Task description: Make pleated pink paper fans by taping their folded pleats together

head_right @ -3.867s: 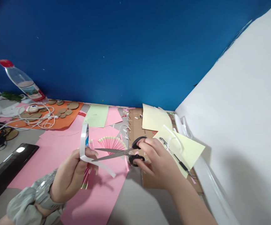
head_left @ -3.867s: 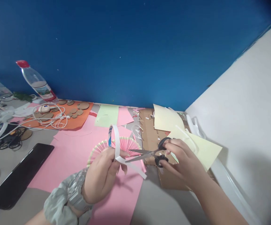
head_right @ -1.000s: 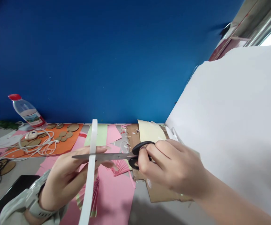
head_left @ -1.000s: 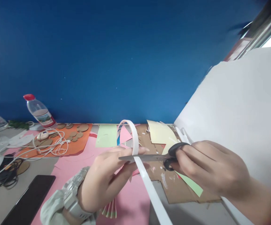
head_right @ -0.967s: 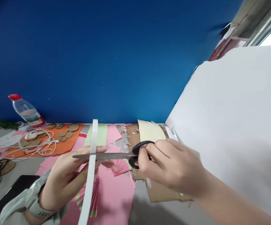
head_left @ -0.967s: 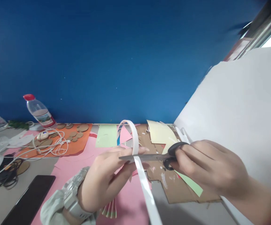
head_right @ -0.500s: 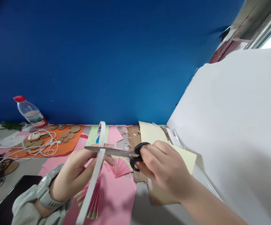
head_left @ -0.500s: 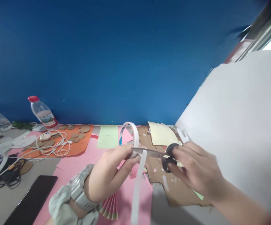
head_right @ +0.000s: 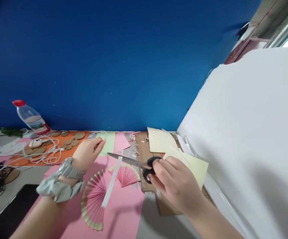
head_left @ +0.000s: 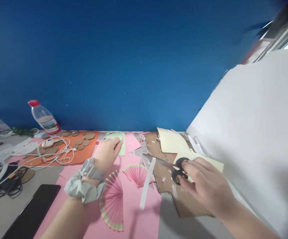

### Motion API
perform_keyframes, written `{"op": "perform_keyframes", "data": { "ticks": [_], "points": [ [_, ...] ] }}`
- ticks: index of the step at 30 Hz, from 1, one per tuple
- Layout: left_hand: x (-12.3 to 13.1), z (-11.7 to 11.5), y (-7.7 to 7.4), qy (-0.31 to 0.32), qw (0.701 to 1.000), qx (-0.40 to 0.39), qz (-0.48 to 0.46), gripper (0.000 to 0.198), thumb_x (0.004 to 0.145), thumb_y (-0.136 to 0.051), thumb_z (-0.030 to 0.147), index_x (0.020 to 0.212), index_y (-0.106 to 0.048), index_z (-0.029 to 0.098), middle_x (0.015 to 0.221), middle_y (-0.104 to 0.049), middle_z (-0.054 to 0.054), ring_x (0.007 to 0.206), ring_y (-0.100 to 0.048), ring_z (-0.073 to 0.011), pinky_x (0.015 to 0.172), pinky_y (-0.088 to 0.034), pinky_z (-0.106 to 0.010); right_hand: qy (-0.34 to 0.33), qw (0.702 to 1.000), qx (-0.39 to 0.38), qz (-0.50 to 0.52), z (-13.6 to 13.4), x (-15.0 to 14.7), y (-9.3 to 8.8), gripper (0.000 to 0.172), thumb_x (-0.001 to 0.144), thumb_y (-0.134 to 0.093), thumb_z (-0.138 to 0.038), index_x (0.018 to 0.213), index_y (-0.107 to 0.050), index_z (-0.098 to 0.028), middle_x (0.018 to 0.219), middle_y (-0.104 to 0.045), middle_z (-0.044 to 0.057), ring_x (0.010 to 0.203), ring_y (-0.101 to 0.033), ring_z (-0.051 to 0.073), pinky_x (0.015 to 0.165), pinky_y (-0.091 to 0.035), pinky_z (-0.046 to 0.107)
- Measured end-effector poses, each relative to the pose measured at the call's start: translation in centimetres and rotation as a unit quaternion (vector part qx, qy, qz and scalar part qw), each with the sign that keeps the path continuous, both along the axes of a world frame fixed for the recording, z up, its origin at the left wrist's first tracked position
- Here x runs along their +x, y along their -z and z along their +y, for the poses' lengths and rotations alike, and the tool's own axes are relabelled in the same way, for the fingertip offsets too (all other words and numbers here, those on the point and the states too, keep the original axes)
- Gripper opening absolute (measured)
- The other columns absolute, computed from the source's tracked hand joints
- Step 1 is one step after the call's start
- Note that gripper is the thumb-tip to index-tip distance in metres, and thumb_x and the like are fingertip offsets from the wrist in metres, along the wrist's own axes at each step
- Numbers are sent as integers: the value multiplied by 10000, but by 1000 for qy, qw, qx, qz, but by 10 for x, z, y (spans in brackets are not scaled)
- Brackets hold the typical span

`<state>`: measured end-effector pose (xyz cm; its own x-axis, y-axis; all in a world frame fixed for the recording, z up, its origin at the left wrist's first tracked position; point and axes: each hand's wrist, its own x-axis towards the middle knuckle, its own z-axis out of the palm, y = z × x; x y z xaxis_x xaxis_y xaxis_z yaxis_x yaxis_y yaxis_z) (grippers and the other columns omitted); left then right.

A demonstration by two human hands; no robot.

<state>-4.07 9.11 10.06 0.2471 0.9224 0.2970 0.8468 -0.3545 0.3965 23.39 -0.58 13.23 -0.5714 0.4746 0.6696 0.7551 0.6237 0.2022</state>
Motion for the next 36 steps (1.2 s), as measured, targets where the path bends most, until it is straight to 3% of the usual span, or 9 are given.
{"op": "perform_keyframes", "data": {
  "ticks": [7, 11, 14, 15, 17, 19, 25, 30, 36],
  "points": [
    [-30, 35, 52, -66, 995, -68, 35, 144, 760, -526, 262, 734, -635, 172, 859, -654, -113, 943, -536, -293, 845, -361, -412, 44, 997, -57, 25, -5, -4, 32, 99, 830, -511, -154, 928, -514, -167, 705, -620, 37, 621, -516, 172, 583, -425, 295],
    [-17, 19, 31, -46, 996, -77, -12, 348, 769, -535, 245, 1098, -580, 142, 1242, -530, -163, 1163, -432, -327, 975, -283, -512, 73, 995, -66, 23, -2, -3, 43, 96, 837, -503, -164, 931, -524, -165, 723, -627, 42, 651, -532, 181, 616, -435, 310],
    [7, -4, 3, 85, 986, -127, -65, 336, 904, -355, 342, 1019, -633, 193, 1073, -654, -62, 1011, -581, -187, 906, -432, -331, 85, 992, -86, 19, 2, -4, 47, 97, 837, -505, -160, 932, -524, -160, 757, -630, 56, 674, -530, 184, 622, -436, 307],
    [15, -12, -5, 147, 972, -159, -93, 378, 917, -326, 380, 944, -659, 204, 969, -690, -32, 917, -622, -153, 843, -474, -282, 87, 992, -94, 20, 2, -4, 47, 98, 838, -505, -158, 935, -523, -157, 766, -629, 60, 680, -528, 185, 622, -435, 304],
    [28, -27, -16, 274, 881, -295, -248, 349, 867, -454, 424, 940, -653, 147, 952, -699, -74, 895, -643, -176, 821, -493, -302, 92, 990, -103, 27, 3, -6, 47, 99, 847, -498, -162, 943, -520, -154, 762, -624, 61, 679, -522, 184, 616, -430, 299],
    [36, -36, -19, 271, 837, -353, -317, 317, 814, -549, 424, 878, -644, 129, 877, -710, -85, 840, -659, -183, 782, -507, -309, 94, 989, -105, 31, 2, -7, 47, 94, 859, -482, -174, 943, -520, -158, 747, -618, 57, 669, -518, 185, 608, -419, 296],
    [34, -40, -19, 254, 822, -373, -348, 289, 821, -556, 387, 672, -567, 140, 709, -694, -51, 631, -630, -134, 660, -493, -285, 238, 957, -160, 33, 9, 1, 52, 86, 858, -494, -249, 850, -529, -171, 691, -584, 51, 661, -508, 211, 588, -360, 309],
    [30, -42, -25, 250, 822, -351, -373, 247, 846, -534, 348, 962, -603, 142, 750, -661, -34, 725, -626, -132, 735, -487, -299, 360, 896, -261, 16, 33, 18, 76, 49, 815, -517, -170, 828, -561, -152, 798, -610, 112, 705, -541, 228, 591, -340, 309],
    [32, -45, -21, 203, 859, -315, -350, 221, 783, -615, 346, 880, -544, 161, 798, -589, -19, 767, -588, -134, 695, -465, -274, 342, 871, -350, 40, 63, 44, 91, 114, 748, -601, -156, 853, -630, -120, 872, -623, 122, 783, -589, 234, 632, -404, 300]
  ]
}}
